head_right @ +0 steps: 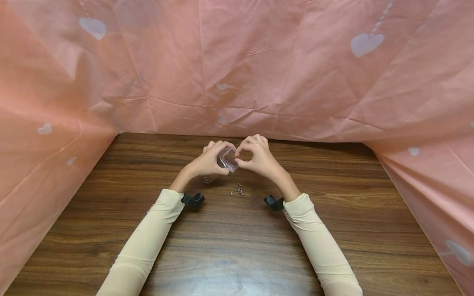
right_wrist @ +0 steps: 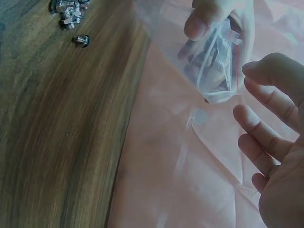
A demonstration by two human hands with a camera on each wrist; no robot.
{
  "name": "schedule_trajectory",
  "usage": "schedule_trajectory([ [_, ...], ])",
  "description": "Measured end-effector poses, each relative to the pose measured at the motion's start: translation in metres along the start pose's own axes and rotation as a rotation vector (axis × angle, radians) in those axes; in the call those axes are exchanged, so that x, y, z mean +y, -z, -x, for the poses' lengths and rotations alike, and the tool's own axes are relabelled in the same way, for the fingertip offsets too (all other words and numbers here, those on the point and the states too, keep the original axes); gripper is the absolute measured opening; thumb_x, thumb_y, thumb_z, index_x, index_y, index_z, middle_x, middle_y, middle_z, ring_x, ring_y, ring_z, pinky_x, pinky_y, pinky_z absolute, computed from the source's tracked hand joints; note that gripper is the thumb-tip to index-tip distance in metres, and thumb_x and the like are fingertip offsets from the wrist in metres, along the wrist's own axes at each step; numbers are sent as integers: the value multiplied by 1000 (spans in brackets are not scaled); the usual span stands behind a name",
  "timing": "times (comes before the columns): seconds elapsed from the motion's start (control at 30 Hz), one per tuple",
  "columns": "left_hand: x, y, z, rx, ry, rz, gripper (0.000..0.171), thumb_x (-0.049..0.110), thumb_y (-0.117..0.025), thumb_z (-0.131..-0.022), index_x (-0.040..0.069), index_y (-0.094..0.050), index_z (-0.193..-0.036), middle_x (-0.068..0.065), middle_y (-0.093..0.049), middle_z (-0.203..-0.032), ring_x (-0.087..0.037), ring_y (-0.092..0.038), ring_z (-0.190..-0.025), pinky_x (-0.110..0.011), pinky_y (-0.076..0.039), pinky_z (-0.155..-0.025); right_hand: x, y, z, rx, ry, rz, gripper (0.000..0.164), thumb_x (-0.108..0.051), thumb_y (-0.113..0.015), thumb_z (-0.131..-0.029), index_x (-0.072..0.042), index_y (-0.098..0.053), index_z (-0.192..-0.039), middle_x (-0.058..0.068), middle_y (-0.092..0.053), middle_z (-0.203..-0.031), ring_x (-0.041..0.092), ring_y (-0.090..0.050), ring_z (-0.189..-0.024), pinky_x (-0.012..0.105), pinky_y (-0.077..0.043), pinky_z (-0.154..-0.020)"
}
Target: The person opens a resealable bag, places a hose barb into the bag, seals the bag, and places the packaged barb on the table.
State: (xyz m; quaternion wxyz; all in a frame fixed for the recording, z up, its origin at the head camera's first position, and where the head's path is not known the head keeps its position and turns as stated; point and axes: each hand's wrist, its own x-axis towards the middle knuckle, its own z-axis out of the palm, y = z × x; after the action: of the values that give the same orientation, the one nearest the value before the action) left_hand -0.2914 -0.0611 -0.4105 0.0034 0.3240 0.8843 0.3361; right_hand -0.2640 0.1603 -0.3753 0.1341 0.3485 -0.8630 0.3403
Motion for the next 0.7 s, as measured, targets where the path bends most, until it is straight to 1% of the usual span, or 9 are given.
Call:
schedule_trajectory([
  [0.07, 0, 0, 0, 2, 0, 1, 69, 20, -88, -71, 20, -56, -132, -7, -59, -125, -29, -42, -112, -49, -29, -98, -1, 2, 0, 3, -3, 1, 13, -7, -83, -81, -10, -74, -90, 10, -68, -100, 27, -49, -101, 60, -22, -111],
  [0.3, 0, -1, 0, -5, 8, 22, 70, 16, -88, -71, 19, -56, -133, -12, -59, -129, -30, -41, -114, -51, -28, -100, -2, 6, 1, 3, -7, 11, 14, -7, -83, -80, -10, -74, -90, 10, -69, -100, 28, -50, -100, 59, -25, -105],
  [0.53, 0, 0, 0, -6, 9, 24, 71, 16, -88, -71, 18, -56, -133, -10, -59, -128, -30, -41, -113, -50, -28, -100, 1, 8, 6, -42, -20, 28, 14, -8, -84, -79, -11, -74, -87, 9, -68, -99, 28, -49, -101, 57, -26, -104],
  [0.7, 0, 1, 0, -4, 13, 22, 72, 17, -87, -69, 17, -56, -134, -8, -59, -128, -29, -41, -113, -49, -29, -100, 0, 9, 13, -71, 5, 68, 13, -10, -84, -78, -13, -73, -84, 8, -68, -97, 29, -49, -100, 57, -29, -100],
])
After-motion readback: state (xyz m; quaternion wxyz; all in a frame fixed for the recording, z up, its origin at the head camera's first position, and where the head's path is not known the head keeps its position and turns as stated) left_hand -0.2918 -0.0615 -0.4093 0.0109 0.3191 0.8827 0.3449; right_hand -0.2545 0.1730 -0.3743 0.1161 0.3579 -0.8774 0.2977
